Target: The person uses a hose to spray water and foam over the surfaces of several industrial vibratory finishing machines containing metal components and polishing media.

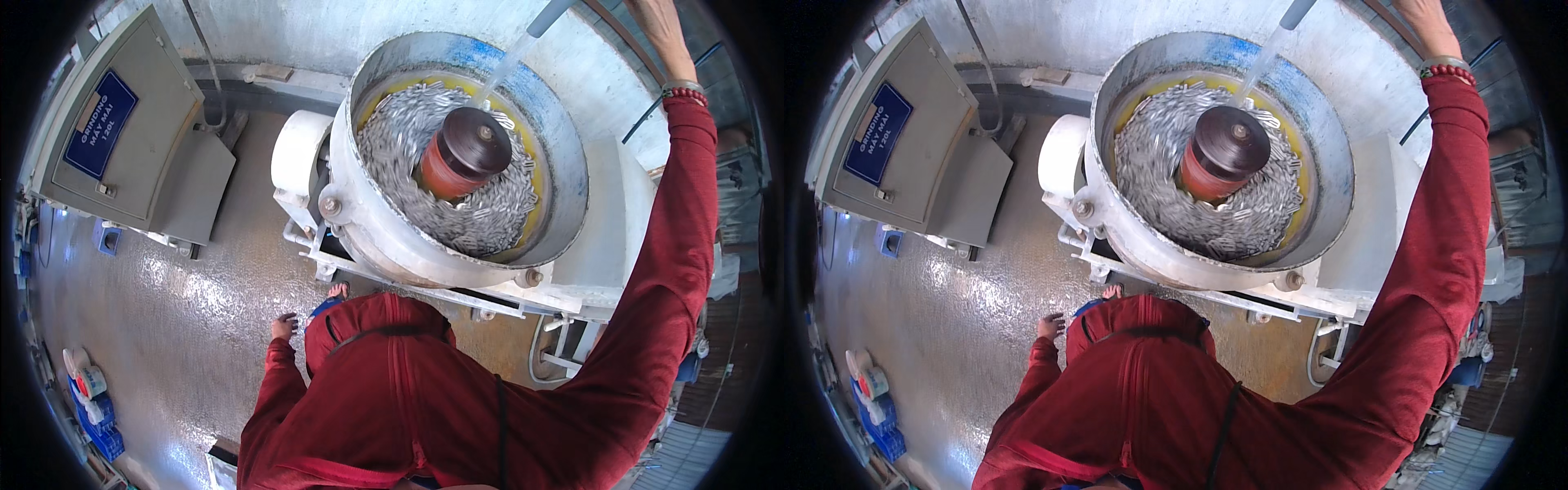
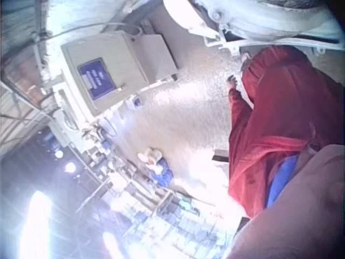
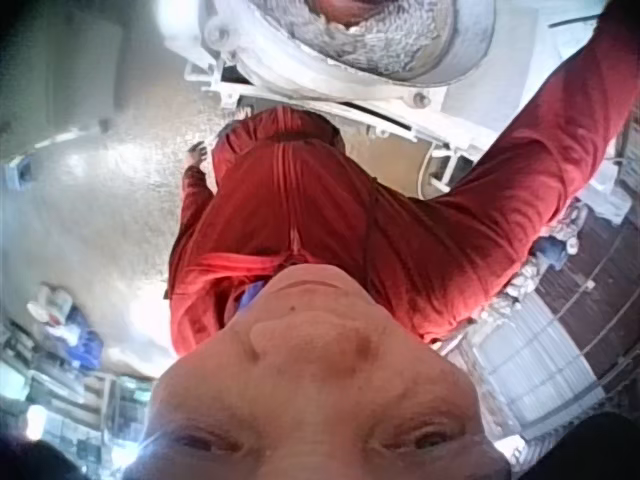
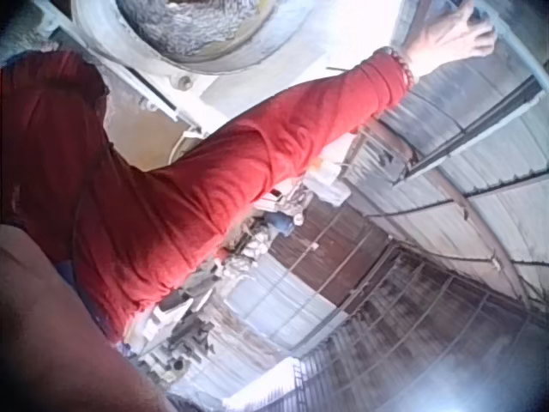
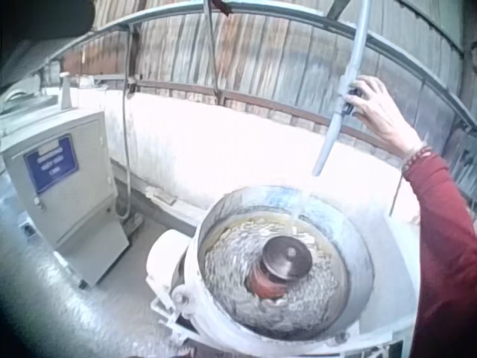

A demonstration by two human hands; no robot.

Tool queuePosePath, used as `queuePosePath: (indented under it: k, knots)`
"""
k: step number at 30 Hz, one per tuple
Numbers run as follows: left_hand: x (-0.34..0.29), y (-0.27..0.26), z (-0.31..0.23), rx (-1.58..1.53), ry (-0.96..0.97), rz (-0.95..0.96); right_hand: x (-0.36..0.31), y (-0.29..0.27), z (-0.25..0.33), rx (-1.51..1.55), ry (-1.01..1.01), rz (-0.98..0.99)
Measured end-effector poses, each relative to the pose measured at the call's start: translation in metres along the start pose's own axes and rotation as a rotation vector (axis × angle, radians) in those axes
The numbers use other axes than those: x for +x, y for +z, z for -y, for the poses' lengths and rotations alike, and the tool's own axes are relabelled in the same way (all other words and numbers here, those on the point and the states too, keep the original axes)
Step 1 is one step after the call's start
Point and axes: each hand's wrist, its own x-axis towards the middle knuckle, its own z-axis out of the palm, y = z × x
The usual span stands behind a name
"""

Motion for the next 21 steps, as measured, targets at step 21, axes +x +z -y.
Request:
queuePosePath:
  k: [21]
  knots:
    - [-0.021,0.004,0.031,-0.044,-0.138,0.050,0.000,0.003,-0.013,-0.002,-0.049,0.041]
